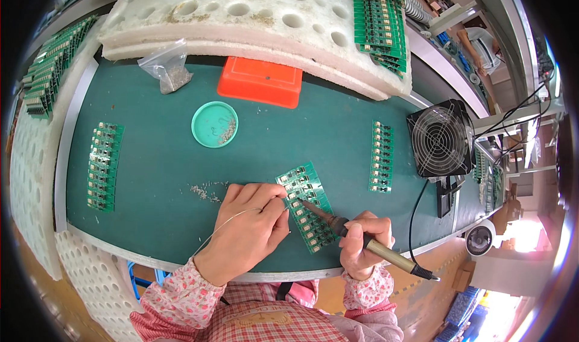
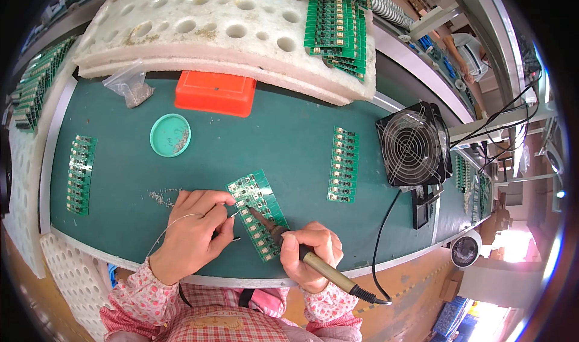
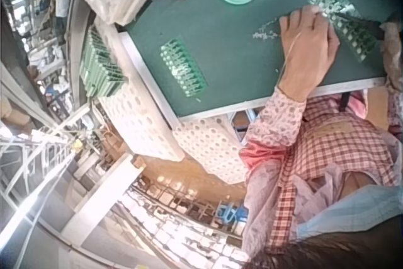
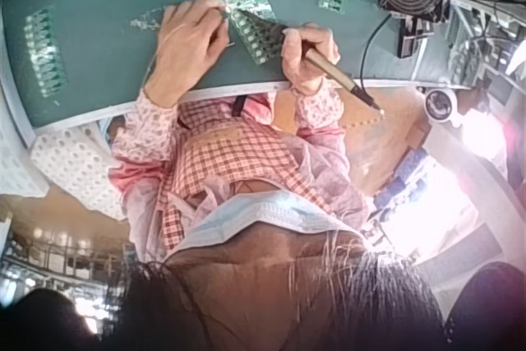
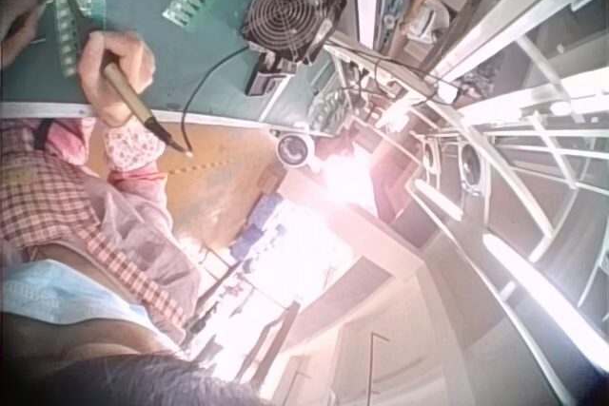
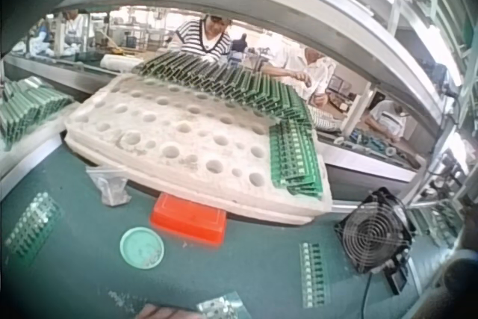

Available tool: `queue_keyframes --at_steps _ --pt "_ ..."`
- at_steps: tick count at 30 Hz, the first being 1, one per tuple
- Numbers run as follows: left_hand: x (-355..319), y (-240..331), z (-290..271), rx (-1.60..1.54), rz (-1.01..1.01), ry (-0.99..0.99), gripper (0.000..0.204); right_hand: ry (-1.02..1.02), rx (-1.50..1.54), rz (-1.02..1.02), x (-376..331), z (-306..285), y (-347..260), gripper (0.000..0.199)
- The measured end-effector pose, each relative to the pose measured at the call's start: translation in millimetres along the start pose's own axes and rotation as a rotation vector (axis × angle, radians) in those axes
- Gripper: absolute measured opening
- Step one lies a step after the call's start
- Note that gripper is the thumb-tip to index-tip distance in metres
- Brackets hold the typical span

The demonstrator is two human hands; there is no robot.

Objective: The person solders electronic components onto a printed circuit board using a soldering iron and tweezers.

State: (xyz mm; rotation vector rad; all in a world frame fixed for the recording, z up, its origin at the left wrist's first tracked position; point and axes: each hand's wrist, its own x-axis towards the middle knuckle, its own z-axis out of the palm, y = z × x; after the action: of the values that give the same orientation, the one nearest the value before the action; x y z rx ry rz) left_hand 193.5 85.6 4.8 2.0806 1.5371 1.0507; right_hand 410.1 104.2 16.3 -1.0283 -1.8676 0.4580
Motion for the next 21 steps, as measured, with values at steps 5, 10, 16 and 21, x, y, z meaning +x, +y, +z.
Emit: queue_keyframes --at_steps 5,10,16,21 --pt "0 0 3 0.031 -0.007 -0.012 0.018 -0.025 -0.005 -0.046 2 5 1 0.021" --pt "1 -1 5 0.068 0.001 -0.004 0.018 -0.011 0.043 0.061 -4 5 0 0.017" --pt "-1 -1 6 0.060 0.002 -0.009 0.018 0.013 0.048 0.051 -7 7 1 0.016" --pt "-1 -1 5 0.048 0.008 -0.003 0.018 0.014 0.050 0.055 -8 7 0 0.016"
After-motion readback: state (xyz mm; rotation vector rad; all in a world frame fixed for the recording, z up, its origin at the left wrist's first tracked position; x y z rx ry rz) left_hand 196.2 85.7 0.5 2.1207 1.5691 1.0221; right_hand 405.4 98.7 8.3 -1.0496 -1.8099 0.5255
